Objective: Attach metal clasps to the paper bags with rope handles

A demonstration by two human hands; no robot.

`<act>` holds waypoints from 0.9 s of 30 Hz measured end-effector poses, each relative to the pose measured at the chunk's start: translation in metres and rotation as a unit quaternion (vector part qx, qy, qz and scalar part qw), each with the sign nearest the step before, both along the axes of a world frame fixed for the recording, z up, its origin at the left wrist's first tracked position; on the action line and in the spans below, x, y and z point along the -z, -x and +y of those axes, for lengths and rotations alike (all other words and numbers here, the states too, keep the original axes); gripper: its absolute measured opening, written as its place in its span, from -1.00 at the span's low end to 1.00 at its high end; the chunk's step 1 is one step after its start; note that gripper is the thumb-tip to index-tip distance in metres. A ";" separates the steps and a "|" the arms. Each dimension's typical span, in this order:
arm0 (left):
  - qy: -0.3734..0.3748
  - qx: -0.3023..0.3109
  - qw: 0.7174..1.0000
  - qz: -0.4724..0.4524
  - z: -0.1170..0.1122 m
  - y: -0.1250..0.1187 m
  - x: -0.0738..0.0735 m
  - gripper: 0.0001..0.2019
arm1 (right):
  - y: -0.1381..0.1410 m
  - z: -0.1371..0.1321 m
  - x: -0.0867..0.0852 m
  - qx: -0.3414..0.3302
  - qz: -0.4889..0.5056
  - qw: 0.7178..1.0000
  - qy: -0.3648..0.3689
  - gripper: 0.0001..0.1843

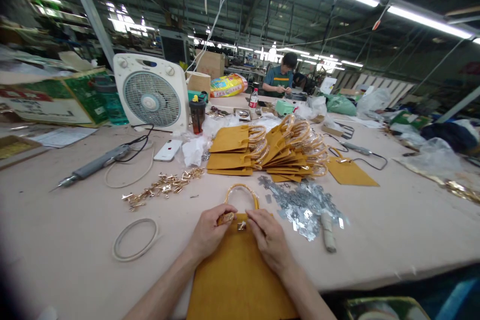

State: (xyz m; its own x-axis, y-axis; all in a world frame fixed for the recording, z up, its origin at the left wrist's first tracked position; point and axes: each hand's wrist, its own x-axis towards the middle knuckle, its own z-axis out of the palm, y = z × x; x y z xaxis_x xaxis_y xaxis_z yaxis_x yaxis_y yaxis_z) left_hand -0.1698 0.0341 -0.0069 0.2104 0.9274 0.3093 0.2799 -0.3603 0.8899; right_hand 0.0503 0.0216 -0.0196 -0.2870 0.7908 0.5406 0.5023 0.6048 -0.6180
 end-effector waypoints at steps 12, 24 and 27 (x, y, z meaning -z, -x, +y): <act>0.058 -0.054 0.988 -0.136 0.000 0.000 -0.002 -0.68 | 0.035 -0.024 0.014 0.140 -0.045 0.989 0.019 -0.69; 0.089 -0.105 0.921 -0.364 0.015 0.009 0.009 -0.55 | 0.044 -0.026 0.013 0.190 -0.149 0.970 -0.012 -0.64; 0.091 -0.119 0.924 -0.351 0.014 0.007 0.008 -0.53 | 0.041 -0.023 0.013 0.193 -0.120 0.974 0.011 -0.64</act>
